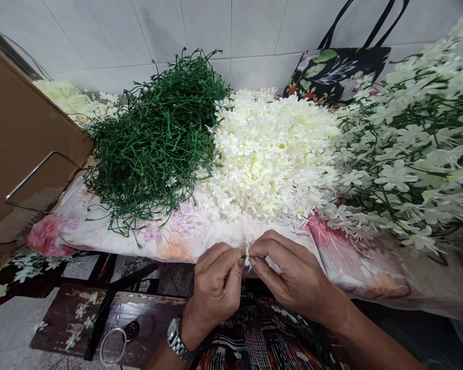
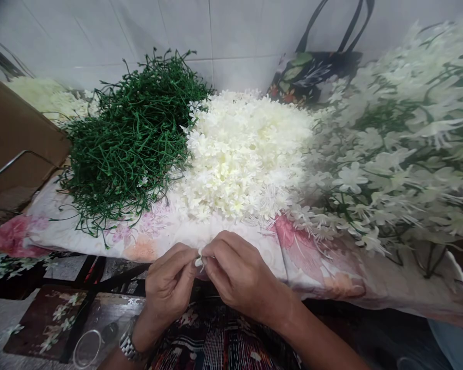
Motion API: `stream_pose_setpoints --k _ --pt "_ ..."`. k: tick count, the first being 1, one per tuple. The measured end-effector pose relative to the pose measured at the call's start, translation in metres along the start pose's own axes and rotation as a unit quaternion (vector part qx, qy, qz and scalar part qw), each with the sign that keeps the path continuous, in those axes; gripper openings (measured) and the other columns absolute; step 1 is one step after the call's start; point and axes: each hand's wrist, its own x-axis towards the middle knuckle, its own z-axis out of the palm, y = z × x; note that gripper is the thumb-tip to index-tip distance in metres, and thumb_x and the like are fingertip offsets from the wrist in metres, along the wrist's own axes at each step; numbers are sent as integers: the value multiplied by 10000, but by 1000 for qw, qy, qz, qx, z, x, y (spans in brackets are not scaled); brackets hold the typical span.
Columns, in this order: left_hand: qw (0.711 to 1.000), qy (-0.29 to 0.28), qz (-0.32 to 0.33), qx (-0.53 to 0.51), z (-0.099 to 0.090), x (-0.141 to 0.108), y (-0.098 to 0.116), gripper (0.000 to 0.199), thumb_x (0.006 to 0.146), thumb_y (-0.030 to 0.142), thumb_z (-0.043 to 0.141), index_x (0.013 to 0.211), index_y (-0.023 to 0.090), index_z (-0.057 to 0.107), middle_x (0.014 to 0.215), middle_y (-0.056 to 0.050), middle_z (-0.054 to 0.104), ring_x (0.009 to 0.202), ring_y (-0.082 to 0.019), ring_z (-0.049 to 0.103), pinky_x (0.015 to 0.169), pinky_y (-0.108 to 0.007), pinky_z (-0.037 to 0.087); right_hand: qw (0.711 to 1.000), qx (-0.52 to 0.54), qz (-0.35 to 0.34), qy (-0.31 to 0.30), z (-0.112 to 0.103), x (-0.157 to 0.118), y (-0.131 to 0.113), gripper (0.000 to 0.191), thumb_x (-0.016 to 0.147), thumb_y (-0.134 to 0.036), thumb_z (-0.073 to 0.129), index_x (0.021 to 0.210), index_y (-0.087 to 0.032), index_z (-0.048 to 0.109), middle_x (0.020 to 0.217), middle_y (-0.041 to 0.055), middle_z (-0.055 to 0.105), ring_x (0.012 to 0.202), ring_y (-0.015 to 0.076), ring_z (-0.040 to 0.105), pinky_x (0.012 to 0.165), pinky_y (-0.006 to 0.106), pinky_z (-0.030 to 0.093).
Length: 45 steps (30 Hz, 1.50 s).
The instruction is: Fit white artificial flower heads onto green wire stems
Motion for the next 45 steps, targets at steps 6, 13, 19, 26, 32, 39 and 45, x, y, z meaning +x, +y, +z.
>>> stream_pose_setpoints --k 6,13,19,26,32,39,45 --pt "998 8 -57 -34 10 1 -3 211 810 39 439 725 167 583 599 14 501 544 -106 475 505 -210 380 999 -25 -21 23 10 0 11 133 877 -77 420 814 -151 512 680 24 517 638 122 494 566 236 443" --pt "974 65 -177 -128 5 10 -4 168 816 103 492 715 177 603 607 35 504 555 -94 480 511 -191 374 1000 12 20 17 -7 5 10 118 873 -136 497 982 -164 534 824 41 557 750 127 540 643 237 481" --pt "946 170 -236 -143 9 13 1 153 790 113 518 670 182 584 624 40 498 600 -97 472 554 -185 380 999 29 32 -2 9 -6 -3 203 860 -182 518 1058 -141 516 772 29 561 670 122 539 588 232 481" --pt "869 169 -292 -361 11 -4 2 25 733 170 630 747 172 609 672 15 533 601 -107 476 550 -200 402 998 -23 -18 48 13 -3 1 167 859 -64 416 902 -144 556 698 36 559 646 133 523 566 242 465" --pt "904 42 -275 -324 -1 -4 6 103 735 96 595 784 181 627 702 17 526 650 -116 483 583 -201 398 995 -47 -87 0 4 2 -7 196 882 -66 407 922 -111 594 727 65 593 672 144 510 579 262 469" --pt "870 32 -324 -370 8 -6 1 101 732 82 581 738 168 632 657 17 557 637 -124 506 597 -217 422 997 -17 -76 -7 5 3 -8 194 895 -88 432 1012 -118 583 856 69 621 733 133 534 628 255 486" --pt "884 89 -342 -306 6 9 -15 61 739 170 589 689 152 619 557 29 515 493 -91 436 452 -199 319 963 -265 -5 54 -39 -19 28 159 866 -61 464 890 -154 590 771 60 591 756 177 527 721 342 446"
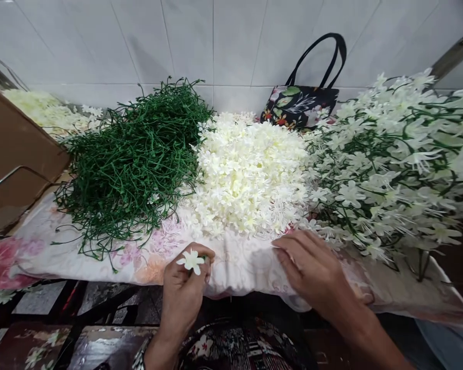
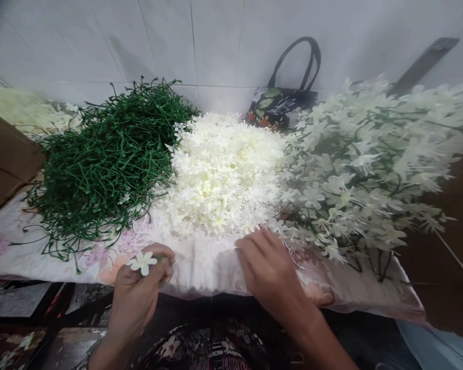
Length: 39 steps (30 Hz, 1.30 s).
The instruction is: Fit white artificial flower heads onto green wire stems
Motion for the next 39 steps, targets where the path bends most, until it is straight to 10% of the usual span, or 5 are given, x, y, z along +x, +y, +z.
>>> stream_pose_setpoints --k 6,18,24,30,39 --pt "974 19 132 184 2 23 13 168 647 60 475 706 184 573 586 38 510 469 -91 416 442 -201 313 987 -145 -9 -67 4 -13 28 201 876 -120 446 745 -162 593 724 82 570 743 230 498 672 362 383" --pt "704 21 375 603 21 32 8 279 577 -52 399 611 191 531 577 -15 510 485 -151 448 436 -269 288 995 -96 -9 -29 4 -15 25 149 876 -102 437 784 -172 531 693 58 562 714 211 508 700 351 380" --pt "833 22 365 416 11 30 7 332 614 -46 407 758 187 595 639 2 530 548 -125 492 488 -226 362 999 -7 46 -2 5 -12 19 135 873 -115 443 807 -187 537 721 43 554 734 189 535 726 333 408" --pt "990 65 121 9 7 24 19 54 673 174 665 651 170 616 630 21 541 502 -81 449 448 -213 336 994 91 54 20 6 4 -1 111 859 -101 476 802 -177 534 712 32 538 705 163 521 671 304 399" --pt "934 -2 -172 -313 10 10 19 320 510 204 793 659 176 511 535 99 307 384 -15 209 363 -166 180 976 213 45 20 10 38 -48 111 861 -82 470 803 -165 516 700 25 539 687 140 505 616 270 405"
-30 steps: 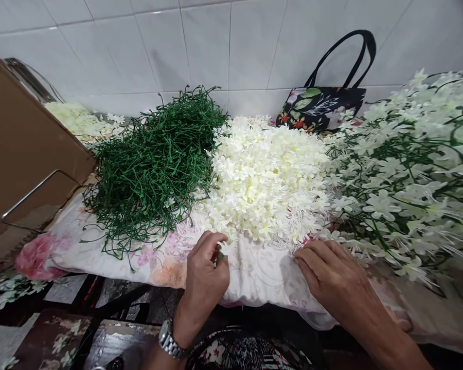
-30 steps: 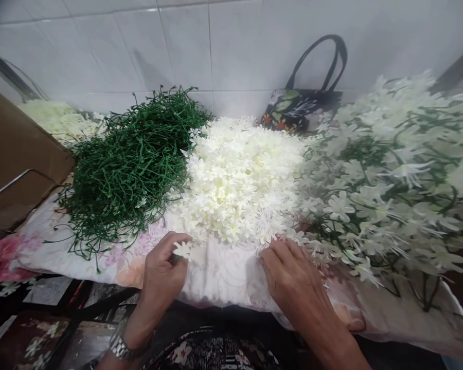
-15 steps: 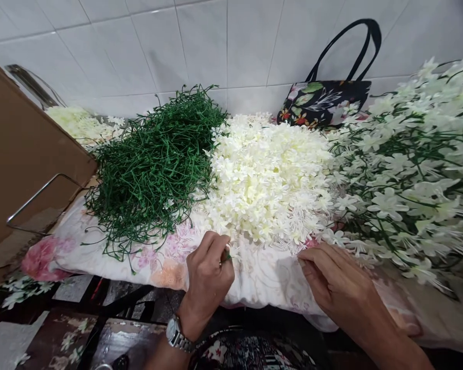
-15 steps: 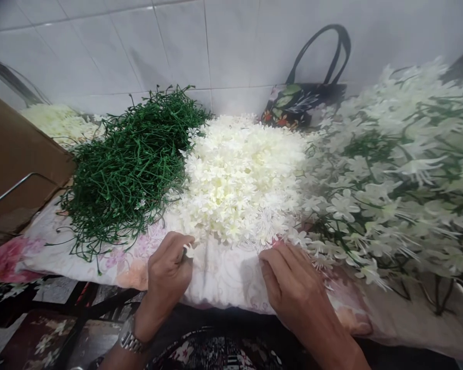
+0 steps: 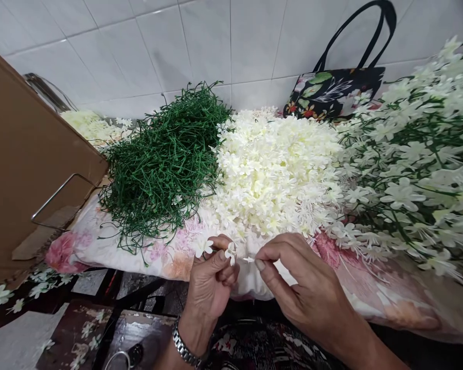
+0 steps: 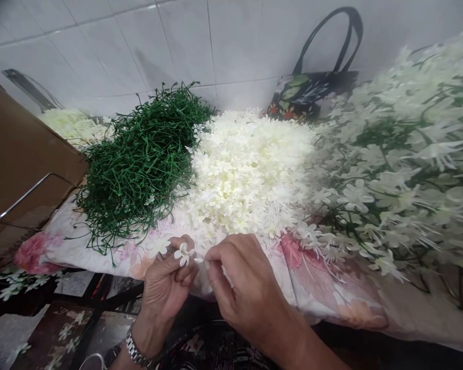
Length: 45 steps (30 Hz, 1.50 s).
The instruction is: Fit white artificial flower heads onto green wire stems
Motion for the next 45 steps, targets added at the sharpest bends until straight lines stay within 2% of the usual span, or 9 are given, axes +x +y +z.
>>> stream_pose_setpoints --k 6,10,14,19,24,29,32,41,45 --pt "1000 -19 14 16 1 -7 -1 368 465 236 812 589 168 472 588 74 364 395 -11 262 360 -157 235 1000 -16 -17 -5 8 1 -12 117 862 -80 466 793 -151 529 686 40 536 676 153 488 604 293 395" --pt "996 -20 75 38 0 -8 -5 341 475 243 821 599 163 513 635 52 400 498 -47 381 437 -158 347 999 -31 -27 5 13 -2 -13 133 869 -78 460 784 -150 533 687 43 539 674 154 475 597 294 379" --pt "986 -38 138 81 -8 -7 -10 236 572 274 795 607 156 594 615 38 445 546 -73 417 480 -171 365 1000 -22 -18 -4 15 -4 -12 151 874 -72 456 765 -142 534 674 39 524 663 147 457 600 292 372" --pt "950 -98 237 177 -17 -5 -13 92 714 258 710 693 168 698 641 -5 557 616 -118 493 531 -211 372 1000 -7 -15 -7 15 -7 -11 138 867 -47 465 772 -125 529 687 52 524 680 151 462 605 297 364" --pt "916 -104 300 246 -22 -4 -13 89 750 244 672 730 160 694 658 -23 590 634 -150 527 571 -256 404 1000 -10 -11 -10 18 -10 -10 128 862 -40 479 774 -125 516 696 55 523 695 154 465 614 301 356" --pt "873 -119 357 311 -26 -6 -10 54 774 162 643 813 174 679 708 -15 602 649 -139 534 574 -247 405 1000 -22 -14 -10 19 -12 -10 131 851 -30 486 766 -129 505 703 49 516 703 147 457 632 296 359" --pt "855 -123 374 338 -26 -8 -9 60 788 152 618 815 172 667 712 -13 595 642 -134 534 567 -242 405 1000 -10 -4 -11 19 -13 -10 130 851 -28 479 774 -129 508 699 44 509 698 140 448 624 285 359" --pt "828 -135 390 381 -20 -12 -5 127 780 66 569 796 163 649 693 0 589 619 -110 542 560 -213 422 1000 -2 -7 -15 20 -13 -9 131 849 -29 483 779 -138 502 699 37 509 685 133 445 608 274 368" --pt "830 -146 391 371 -19 -12 -6 164 784 42 545 806 170 645 695 0 587 629 -112 544 576 -217 423 1000 0 -5 -22 21 -15 -8 129 855 -31 472 795 -144 495 706 35 510 687 136 452 609 276 382"
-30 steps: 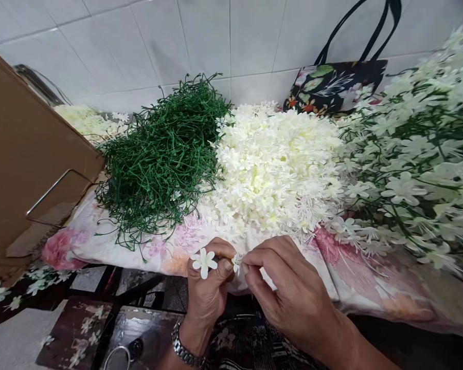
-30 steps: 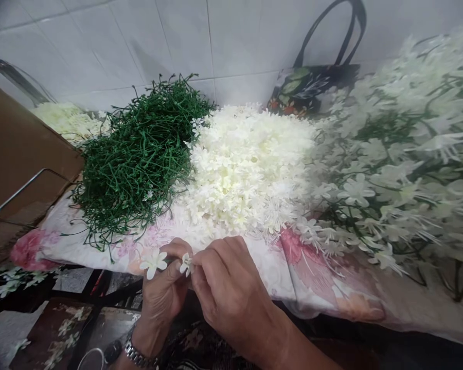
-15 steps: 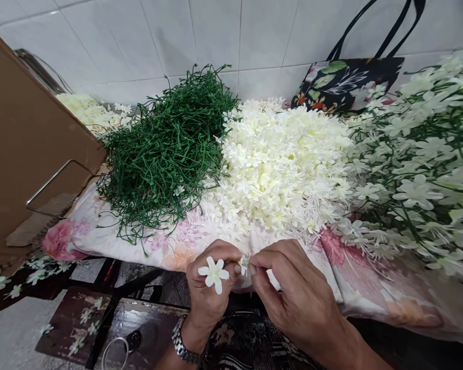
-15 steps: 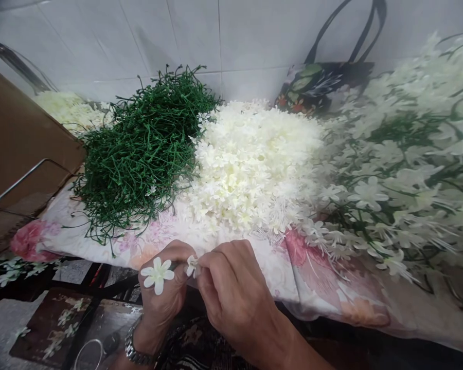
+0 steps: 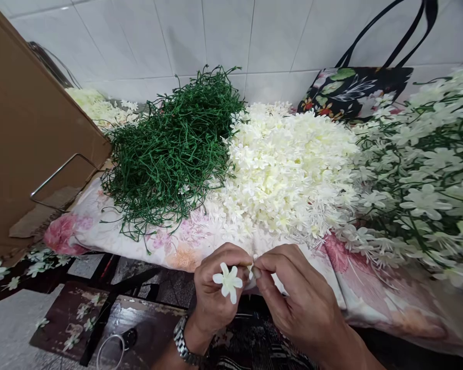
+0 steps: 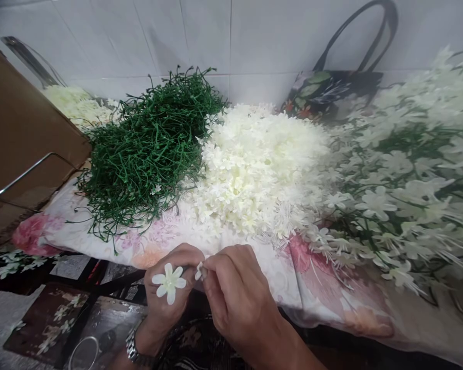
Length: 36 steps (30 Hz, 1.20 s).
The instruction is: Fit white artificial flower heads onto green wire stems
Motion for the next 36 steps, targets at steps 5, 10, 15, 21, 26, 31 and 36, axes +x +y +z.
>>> stream_pose_setpoints --k 5,10,15,21,26,31,36 --pt "990 23 -80 -114 3 -4 -7 85 786 125 603 784 187 662 686 3 579 613 -114 516 556 -219 404 999 16 18 -24 -5 -1 5 85 877 -90 470 883 -154 525 754 33 536 722 138 498 630 267 427" --pt "969 58 -154 -182 7 -7 -9 25 762 178 664 742 179 679 686 -6 594 637 -120 518 585 -225 405 999 13 13 -51 -13 3 10 292 867 -222 535 1141 -128 507 1022 102 567 953 182 545 782 301 492" --pt "949 36 -205 -236 10 -6 -5 113 759 279 673 765 174 715 640 -16 579 586 -117 484 533 -229 393 998 46 30 -15 -12 2 13 168 854 -86 485 958 -167 590 822 35 617 766 127 593 654 236 505" --pt "934 19 -266 -236 10 -2 -2 197 760 334 662 751 154 743 637 -17 543 485 -69 366 435 -206 293 995 65 72 -2 -14 -4 19 121 856 -98 498 904 -173 579 766 20 608 700 114 586 614 220 480" --pt "967 -13 -201 -157 3 -2 -1 160 783 242 627 865 197 758 613 -10 567 558 -104 471 516 -216 370 991 76 112 -21 -22 -3 18 91 850 -112 510 852 -190 555 731 -13 583 650 88 555 586 187 447" --pt "971 -71 -208 -92 1 0 6 257 746 121 582 910 214 756 647 -17 641 612 -141 556 580 -238 440 990 105 90 -34 -28 1 13 96 852 -107 483 848 -189 534 732 -14 568 653 83 552 587 182 449" --pt "985 -97 -142 -18 0 1 9 349 709 70 512 924 205 751 721 -39 697 644 -169 602 588 -257 465 991 102 59 -64 -31 2 9 119 862 -88 455 883 -178 531 757 7 578 689 102 555 603 213 458"
